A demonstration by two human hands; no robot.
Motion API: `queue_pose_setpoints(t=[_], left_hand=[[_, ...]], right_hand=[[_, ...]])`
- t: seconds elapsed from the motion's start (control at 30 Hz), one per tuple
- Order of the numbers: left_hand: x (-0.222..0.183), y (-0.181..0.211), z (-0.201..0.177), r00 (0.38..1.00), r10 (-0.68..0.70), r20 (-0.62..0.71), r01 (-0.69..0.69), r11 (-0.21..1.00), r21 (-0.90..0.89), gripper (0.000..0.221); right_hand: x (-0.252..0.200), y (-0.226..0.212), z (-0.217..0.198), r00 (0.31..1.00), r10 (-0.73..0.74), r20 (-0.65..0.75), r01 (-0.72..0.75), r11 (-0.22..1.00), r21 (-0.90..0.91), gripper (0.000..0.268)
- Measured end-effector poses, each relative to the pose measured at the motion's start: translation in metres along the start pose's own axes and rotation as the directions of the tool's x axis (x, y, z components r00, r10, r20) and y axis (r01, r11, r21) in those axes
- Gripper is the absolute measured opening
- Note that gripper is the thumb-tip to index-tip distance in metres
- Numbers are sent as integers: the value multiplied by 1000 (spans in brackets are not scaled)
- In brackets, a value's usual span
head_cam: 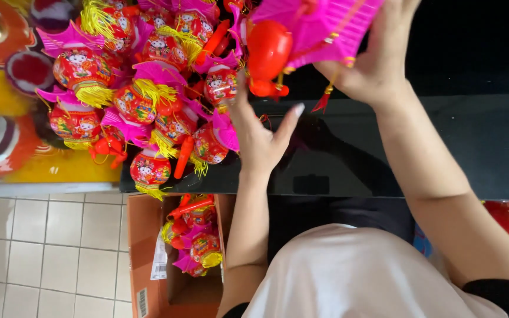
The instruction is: Assembling small decorative lanterns by attaching plastic handles and electronic components.
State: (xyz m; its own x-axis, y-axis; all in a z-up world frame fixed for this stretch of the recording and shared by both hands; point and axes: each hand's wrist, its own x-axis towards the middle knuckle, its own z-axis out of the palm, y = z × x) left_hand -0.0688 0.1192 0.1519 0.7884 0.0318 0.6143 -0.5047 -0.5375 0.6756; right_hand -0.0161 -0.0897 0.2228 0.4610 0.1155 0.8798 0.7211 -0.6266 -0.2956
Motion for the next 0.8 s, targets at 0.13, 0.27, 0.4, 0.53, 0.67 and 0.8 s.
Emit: queue_pose_setpoints(t=[0.13,0.27,0.4,0.53,0.67,0.8], left_hand=[[6,13,8,999,-32,9,33,952,-305,51],[13,37,-9,963,-206,173,259,886,-385,32],[24,58,-13,942,-164,293,325,661,-676,17],[23,69,16,917,-283,282,400,650,-646,19],[11,57,49,869,-417,265,494,736,-463,28],[-7,51,62,769,-546,332,636,603,-481,25]], right_hand=[[-16,4,-13,994,85,-71,-79,992,94,85],[-25,5,-26,975,203,-89,-191,973,131,71],[-62,13,-21,928,366,-74,-333,901,280,89],[-88,-4,-14,862,499,-86,-468,850,244,91],[-122,0,0,825,552,-121,-539,833,129,86],[-150,7,10,832,536,-140,-517,842,155,79]])
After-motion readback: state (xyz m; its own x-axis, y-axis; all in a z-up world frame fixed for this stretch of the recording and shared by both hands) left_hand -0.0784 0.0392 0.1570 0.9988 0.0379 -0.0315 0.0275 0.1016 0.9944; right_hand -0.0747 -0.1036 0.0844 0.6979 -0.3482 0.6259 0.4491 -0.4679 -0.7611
